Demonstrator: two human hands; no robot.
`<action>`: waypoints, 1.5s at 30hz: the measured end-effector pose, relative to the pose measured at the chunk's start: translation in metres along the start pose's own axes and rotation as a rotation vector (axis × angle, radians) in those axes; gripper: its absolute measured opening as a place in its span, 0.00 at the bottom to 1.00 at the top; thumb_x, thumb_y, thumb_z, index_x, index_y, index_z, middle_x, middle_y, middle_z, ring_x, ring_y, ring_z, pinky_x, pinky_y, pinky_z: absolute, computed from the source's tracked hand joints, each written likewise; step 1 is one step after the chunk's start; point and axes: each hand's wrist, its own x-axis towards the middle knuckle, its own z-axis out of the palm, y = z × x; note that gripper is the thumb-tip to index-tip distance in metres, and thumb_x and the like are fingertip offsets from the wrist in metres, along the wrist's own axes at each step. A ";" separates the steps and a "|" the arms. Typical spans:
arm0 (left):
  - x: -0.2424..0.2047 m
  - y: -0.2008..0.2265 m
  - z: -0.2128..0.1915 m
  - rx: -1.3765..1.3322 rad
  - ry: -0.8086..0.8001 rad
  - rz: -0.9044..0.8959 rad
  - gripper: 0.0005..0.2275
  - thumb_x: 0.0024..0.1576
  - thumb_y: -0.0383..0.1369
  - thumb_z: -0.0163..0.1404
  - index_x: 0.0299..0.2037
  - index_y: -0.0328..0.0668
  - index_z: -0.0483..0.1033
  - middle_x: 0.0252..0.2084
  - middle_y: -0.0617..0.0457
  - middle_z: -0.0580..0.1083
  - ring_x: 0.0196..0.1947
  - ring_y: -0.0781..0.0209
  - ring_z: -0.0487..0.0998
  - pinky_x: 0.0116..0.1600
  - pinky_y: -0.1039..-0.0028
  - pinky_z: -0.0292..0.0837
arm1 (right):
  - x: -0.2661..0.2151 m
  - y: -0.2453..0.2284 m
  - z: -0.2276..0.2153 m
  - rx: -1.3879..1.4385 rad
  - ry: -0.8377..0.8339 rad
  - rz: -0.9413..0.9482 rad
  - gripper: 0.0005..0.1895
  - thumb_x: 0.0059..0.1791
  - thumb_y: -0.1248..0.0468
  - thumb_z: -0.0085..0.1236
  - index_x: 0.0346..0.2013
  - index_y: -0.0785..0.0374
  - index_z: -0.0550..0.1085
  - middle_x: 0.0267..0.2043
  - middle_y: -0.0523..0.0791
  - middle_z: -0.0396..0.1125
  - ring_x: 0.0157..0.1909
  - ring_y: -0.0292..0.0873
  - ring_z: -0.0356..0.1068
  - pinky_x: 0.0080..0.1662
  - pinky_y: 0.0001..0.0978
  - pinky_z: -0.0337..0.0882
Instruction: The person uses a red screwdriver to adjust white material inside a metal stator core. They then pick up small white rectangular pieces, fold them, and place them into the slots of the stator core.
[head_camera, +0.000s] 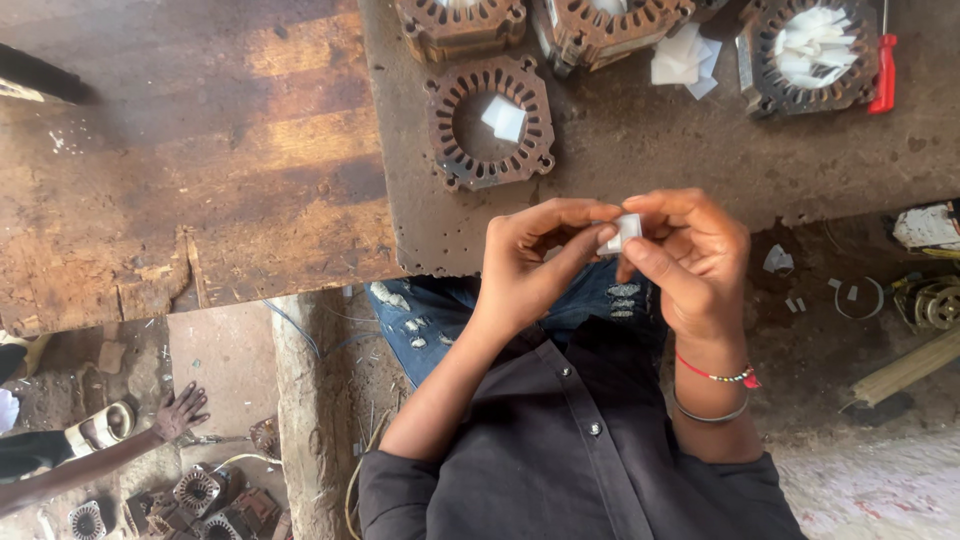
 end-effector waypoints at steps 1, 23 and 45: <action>-0.002 0.001 0.000 0.060 0.008 0.027 0.08 0.64 0.20 0.56 0.51 0.29 0.80 0.45 0.49 0.82 0.44 0.69 0.81 0.50 0.79 0.79 | -0.001 0.001 0.001 0.038 0.002 0.008 0.12 0.53 0.77 0.55 0.51 0.73 0.73 0.42 0.50 0.74 0.40 0.38 0.75 0.41 0.25 0.76; -0.009 0.001 0.006 -0.042 0.068 -0.057 0.10 0.63 0.21 0.55 0.53 0.27 0.79 0.46 0.48 0.81 0.45 0.69 0.80 0.52 0.79 0.79 | -0.004 0.013 0.012 -0.038 0.135 -0.075 0.07 0.55 0.76 0.56 0.48 0.74 0.73 0.39 0.49 0.71 0.38 0.38 0.75 0.36 0.24 0.76; 0.000 -0.005 -0.021 -0.305 -0.202 -0.127 0.07 0.56 0.18 0.61 0.44 0.28 0.82 0.41 0.43 0.82 0.42 0.61 0.85 0.52 0.73 0.82 | -0.010 -0.003 0.009 -0.206 0.039 -0.121 0.03 0.53 0.81 0.60 0.39 0.76 0.75 0.37 0.52 0.71 0.31 0.38 0.72 0.32 0.23 0.73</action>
